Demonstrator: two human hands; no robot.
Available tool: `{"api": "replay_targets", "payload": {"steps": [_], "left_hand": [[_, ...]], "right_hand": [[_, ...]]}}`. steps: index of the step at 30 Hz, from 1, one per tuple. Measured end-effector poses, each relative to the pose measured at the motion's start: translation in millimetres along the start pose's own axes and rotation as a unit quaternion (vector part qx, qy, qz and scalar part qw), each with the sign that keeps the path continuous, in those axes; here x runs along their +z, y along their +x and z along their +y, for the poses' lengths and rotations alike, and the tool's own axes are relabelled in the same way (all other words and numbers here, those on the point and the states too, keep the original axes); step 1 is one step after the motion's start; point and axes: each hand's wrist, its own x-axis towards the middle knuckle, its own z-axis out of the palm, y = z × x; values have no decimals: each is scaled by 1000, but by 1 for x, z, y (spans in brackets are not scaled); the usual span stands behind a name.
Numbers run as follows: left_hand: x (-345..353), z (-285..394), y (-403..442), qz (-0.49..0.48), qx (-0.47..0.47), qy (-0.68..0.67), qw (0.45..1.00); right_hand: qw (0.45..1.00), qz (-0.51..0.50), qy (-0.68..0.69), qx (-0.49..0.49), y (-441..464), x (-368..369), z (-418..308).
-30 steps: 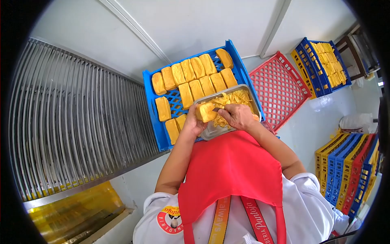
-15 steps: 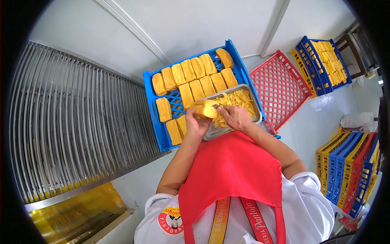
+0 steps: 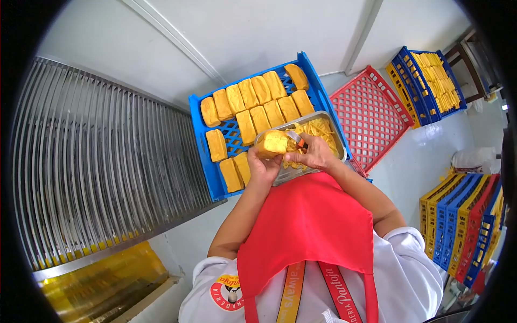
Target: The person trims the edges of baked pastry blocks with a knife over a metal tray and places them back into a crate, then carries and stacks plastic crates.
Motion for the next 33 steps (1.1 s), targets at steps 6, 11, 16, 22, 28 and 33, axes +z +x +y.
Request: {"api": "replay_targets", "payload": {"steps": [6,11,16,22,28,33], "left_hand": [[5,-9,2,-8,-40,-1,999],[-3,-11,9,-16,-54,-8,998],[3,-6,13,-16,-37,-24,999],[-3,82,57,102,402,327,849],[-62,133,109,139,285,848,424],[-41,106,112,103,198,931,288]], "right_hand": [[997,5,-71,-32,4,4,-5],[999,-28,13,-34,3,12,-5],[999,2,-31,-44,3,18,-3],[987,-15,-160,-24,-5,11,17],[966,-56,-236,91,-8,17,47],[964,-19,-230,134,-20,13,48]]}}
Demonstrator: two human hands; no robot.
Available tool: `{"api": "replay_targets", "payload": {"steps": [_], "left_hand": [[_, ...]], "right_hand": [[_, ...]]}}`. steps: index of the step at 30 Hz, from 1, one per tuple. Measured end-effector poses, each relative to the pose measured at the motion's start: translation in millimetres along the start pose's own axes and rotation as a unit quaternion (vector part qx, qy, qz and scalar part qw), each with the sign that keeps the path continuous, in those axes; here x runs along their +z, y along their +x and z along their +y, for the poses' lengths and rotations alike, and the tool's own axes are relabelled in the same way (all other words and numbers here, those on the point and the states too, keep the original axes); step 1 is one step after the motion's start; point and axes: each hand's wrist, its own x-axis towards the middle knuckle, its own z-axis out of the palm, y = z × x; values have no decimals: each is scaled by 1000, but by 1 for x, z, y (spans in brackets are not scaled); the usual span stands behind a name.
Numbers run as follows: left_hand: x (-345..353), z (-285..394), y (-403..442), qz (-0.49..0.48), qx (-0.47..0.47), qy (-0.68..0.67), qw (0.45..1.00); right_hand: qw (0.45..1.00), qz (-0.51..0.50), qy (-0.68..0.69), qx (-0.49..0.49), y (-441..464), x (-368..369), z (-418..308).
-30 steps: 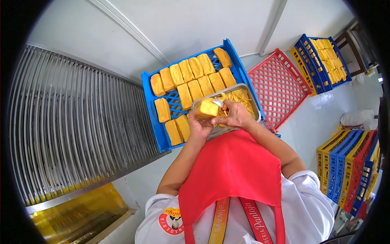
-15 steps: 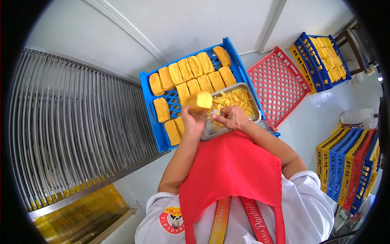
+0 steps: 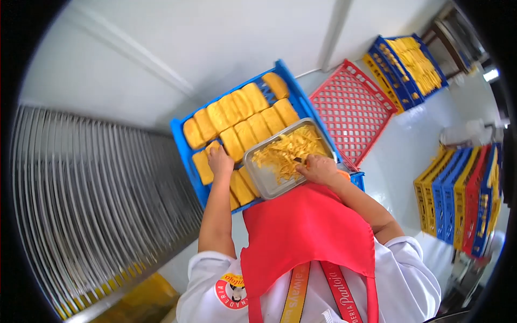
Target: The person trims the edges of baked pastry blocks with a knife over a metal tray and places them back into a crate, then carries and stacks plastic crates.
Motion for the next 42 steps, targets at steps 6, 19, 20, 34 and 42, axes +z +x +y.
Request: {"api": "replay_targets", "payload": {"steps": [6,19,20,34,42], "left_hand": [[55,15,55,-12,74,-83,994],[66,-9,139,-185,33,-203,961],[43,7,115,-190,44,-202,960],[8,-27,139,174,247,-267,915],[-360,123,-172,241,660,-172,690]], "right_hand": [[998,-33,-52,15,-1,-6,0],[826,152,503,203,-60,3,-27],[774,112,581,225,-75,-1,-38],[642,206,700,234,-190,39,-75],[638,273,684,226,-246,39,-60]]}}
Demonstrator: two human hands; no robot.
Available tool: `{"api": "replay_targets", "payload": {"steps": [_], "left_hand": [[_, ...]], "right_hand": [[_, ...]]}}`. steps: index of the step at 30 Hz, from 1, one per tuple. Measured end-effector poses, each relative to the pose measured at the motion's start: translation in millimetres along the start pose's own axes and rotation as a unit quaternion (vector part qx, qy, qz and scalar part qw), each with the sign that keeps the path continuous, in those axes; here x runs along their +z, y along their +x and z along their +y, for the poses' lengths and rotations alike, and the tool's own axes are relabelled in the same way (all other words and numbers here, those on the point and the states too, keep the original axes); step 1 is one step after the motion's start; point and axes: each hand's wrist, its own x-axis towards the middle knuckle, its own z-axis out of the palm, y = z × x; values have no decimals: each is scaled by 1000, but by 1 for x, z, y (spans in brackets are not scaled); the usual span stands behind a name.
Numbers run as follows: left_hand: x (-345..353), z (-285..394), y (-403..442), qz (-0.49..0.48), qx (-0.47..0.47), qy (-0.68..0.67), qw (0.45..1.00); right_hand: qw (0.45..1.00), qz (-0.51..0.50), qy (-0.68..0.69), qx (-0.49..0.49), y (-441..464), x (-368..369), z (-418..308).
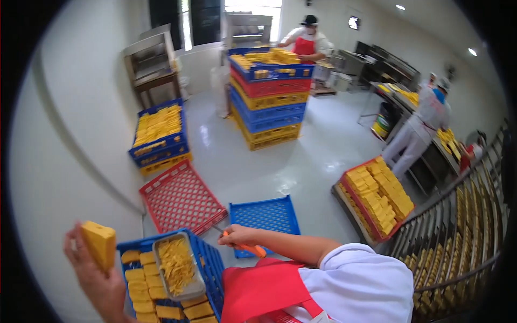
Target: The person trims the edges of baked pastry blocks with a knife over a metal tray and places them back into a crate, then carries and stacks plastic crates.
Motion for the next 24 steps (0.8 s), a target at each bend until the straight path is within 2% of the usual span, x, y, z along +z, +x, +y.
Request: {"api": "replay_targets", "payload": {"steps": [1,2,4,6,7,8,10,11,12,14,15,16,18,20,22,23,24], "left_hand": [[-21,27,16,-16,43,8,999],[-45,46,31,-10,121,70,990],[-57,83,41,9,213,123,969],[-59,117,38,111,252,184,944],[-66,127,44,47,308,165,936],[-57,135,48,55,331,160,928],[-14,142,51,-40,331,-131,934],[33,142,54,-94,272,-406,867],[81,150,53,-146,184,-644,728],[146,148,35,-261,-84,-793,544],[195,119,23,-350,-170,-790,473],[231,118,-1,-307,-280,-807,419],[259,126,-42,-306,-323,-853,272],[273,132,-64,-252,-360,-860,259],[287,115,-81,-242,-399,-826,314],[286,104,-87,-242,-431,-807,322],[281,100,-88,-229,-398,-792,402]], "right_hand": [[1000,-8,8,-23,5,-10,11],[999,18,20,-28,0,-18,15],[999,21,24,-19,-10,-31,17],[998,48,16,-42,-20,-47,20],[996,78,22,-34,-35,-51,16],[994,106,30,-25,-47,-56,15],[988,113,92,-54,-53,-75,30],[978,139,146,-51,-59,-84,36],[966,162,198,-46,-63,-92,43],[955,193,222,-37,-65,-107,59],[953,210,214,-43,-68,-114,65],[952,223,202,-49,-70,-121,68],[960,194,198,-48,-77,-130,70],[967,165,191,-33,-76,-136,68],[974,148,169,-28,-71,-133,68],[975,152,157,-27,-58,-128,68],[980,132,149,-16,-51,-120,62]]}}
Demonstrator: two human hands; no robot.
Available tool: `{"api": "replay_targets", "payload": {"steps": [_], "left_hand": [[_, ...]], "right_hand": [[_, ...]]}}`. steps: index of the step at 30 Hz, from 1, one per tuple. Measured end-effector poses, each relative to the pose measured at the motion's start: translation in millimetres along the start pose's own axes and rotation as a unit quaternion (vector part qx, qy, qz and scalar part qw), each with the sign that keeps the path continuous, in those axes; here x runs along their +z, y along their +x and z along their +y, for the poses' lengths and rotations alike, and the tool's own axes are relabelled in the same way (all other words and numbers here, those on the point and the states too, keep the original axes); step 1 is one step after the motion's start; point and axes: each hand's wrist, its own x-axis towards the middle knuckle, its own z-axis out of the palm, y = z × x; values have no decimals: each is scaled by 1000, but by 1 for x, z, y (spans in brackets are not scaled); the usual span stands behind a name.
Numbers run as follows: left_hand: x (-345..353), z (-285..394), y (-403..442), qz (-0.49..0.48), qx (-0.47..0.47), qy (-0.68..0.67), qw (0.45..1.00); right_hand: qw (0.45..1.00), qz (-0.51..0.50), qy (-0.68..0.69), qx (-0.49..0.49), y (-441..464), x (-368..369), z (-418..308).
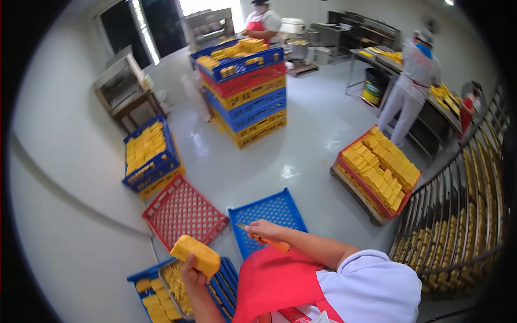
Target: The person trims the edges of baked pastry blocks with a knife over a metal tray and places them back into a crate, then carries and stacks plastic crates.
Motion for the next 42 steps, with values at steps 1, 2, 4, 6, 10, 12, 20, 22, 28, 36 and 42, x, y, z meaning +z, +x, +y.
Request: {"api": "replay_targets", "payload": {"steps": [1,2,4,6,10,12,20,22,28,36,42], "left_hand": [[8,8,-7,2,51,81,995],[16,18,-17,1,101,162,982],[12,30,-33,36,147,270,951],[-2,37,-43,68,188,379,904],[-56,38,-63,105,238,413,873],[-80,47,-71,140,271,496,813],[-152,74,-74,218,329,519,758],[-163,84,-80,212,320,491,782],[-174,95,-108,241,331,416,812],[-180,99,-117,254,288,462,799],[-182,95,-103,250,293,444,809]], "right_hand": [[1000,-13,-23,-4,0,10,-9],[999,-22,-46,-12,-1,20,-21],[994,-68,-80,-28,8,41,-36],[982,-156,-102,-25,26,67,-40],[958,-185,-218,-39,31,135,-63],[949,-194,-244,-51,36,165,-66],[691,-204,-447,-530,133,249,5],[896,-192,-357,-183,84,276,-35],[788,-255,-497,-259,78,320,-53],[709,-265,-557,-343,88,349,-48],[710,-337,-539,-303,100,350,-44]]}}
